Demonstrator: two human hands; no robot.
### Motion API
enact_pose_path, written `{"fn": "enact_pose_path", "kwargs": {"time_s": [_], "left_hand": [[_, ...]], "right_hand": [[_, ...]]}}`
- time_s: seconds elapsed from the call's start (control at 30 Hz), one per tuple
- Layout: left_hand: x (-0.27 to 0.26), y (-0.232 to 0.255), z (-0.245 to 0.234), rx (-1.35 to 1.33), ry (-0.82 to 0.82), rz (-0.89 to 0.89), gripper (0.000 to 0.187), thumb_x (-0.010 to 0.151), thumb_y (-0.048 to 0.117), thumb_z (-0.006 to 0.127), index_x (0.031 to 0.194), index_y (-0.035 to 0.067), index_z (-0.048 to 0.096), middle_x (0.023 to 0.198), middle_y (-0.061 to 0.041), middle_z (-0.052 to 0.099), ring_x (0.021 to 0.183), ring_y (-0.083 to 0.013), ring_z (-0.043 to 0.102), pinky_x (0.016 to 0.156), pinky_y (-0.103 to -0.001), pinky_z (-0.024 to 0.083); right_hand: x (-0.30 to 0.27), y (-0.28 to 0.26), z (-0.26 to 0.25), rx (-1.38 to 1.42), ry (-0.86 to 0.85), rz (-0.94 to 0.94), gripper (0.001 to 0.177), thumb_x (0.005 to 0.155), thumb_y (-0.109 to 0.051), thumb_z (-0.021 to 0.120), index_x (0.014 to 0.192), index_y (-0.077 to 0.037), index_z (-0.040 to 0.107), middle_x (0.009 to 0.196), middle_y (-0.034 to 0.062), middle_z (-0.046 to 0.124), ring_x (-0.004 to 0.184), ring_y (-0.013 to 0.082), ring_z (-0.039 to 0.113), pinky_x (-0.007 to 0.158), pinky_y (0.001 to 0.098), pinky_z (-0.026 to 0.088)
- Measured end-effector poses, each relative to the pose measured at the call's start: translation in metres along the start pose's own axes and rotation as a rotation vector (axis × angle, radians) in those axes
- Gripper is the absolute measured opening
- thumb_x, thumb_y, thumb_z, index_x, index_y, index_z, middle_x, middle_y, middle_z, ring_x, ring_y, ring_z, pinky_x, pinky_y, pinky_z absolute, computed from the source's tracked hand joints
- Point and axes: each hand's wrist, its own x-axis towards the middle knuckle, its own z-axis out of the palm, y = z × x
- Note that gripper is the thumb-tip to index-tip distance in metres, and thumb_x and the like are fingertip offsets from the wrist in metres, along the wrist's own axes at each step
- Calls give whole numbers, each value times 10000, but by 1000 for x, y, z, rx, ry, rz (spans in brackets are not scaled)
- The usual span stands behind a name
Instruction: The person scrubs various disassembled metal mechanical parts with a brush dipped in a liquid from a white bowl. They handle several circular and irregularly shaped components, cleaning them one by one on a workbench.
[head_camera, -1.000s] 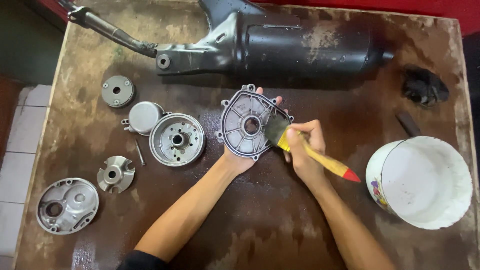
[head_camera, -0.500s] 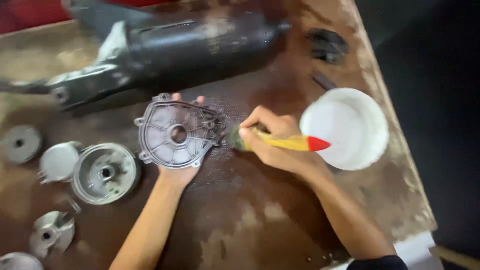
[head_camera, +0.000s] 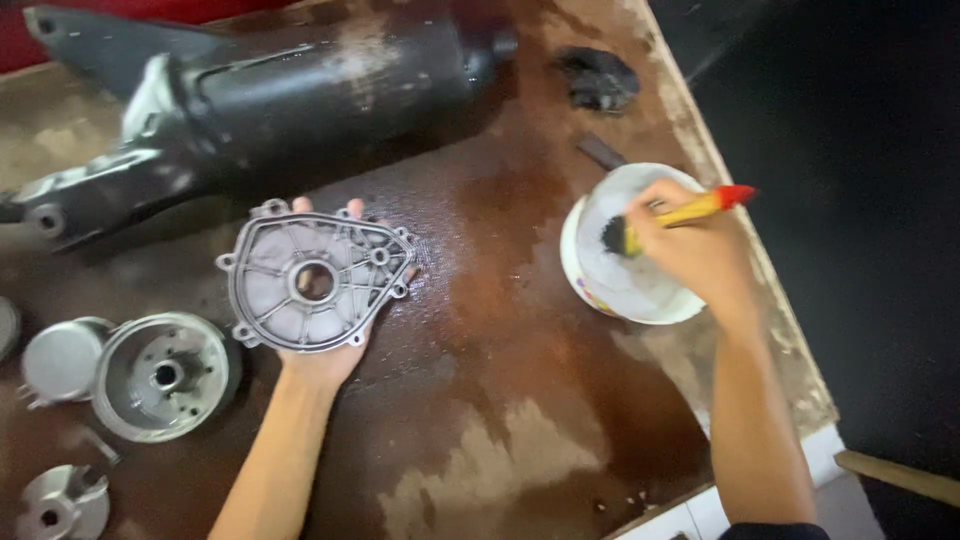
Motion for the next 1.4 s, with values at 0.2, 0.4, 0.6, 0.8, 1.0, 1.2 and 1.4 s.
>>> {"fn": "enact_pose_path", "kwargs": {"time_s": [0.2,0.4,0.6,0.8,1.0,1.2,1.4], "left_hand": [[2,1,1,-110,-31,-48,632,1044,632,362,1604,338,372,1696,-137,345,1492,-441,389,1147,-781,325],[2,-2,3,178,-13,-4,623,1076,556,389,1647,323,302,1735,-143,301,1535,-395,372,1271,-564,321],[1,1,-7,119,-9,-22,601,1116,456,395,1686,340,242,1755,-131,284,1535,-324,379,1267,-480,344],[6,-1,2,-78,-157,-69,570,1114,447,412,1641,356,218,1721,-92,260,1506,-320,394,1231,-532,383],[4,-3,-3,99,-86,15,628,1108,411,427,1680,329,180,1754,-113,246,1552,-338,346,1278,-476,322],[0,0,5,145,1,3,628,1083,406,420,1651,358,157,1720,-95,247,1536,-338,331,1250,-521,331],[1,0,-1,154,-47,35,611,1105,401,425,1664,320,192,1730,-124,257,1557,-362,336,1295,-490,322]], "right_hand": [[-37,-65,13,692,345,-367,147,1144,-159,624,1104,-22,594,910,45,667,723,59,580,670,223,472],[-40,-130,99,847,-207,-372,118,1024,-150,633,1039,-36,608,779,30,645,591,51,565,496,242,435],[-35,-120,169,869,-11,-596,110,1124,-114,590,1088,-29,531,913,79,664,774,96,590,641,252,480],[-30,-123,159,1190,-102,-270,87,1080,-104,529,1048,-30,496,848,71,676,555,71,556,443,227,437],[-38,-118,171,1138,-149,-346,135,1091,-140,546,1053,-19,500,816,80,644,574,75,584,460,230,478],[-33,-115,171,1174,-261,-307,156,1059,-169,531,1028,-23,485,844,82,646,540,87,602,411,240,461],[-39,-115,168,1093,-442,-342,155,1041,-154,573,1029,-12,512,774,107,647,527,108,590,426,258,465]]}}
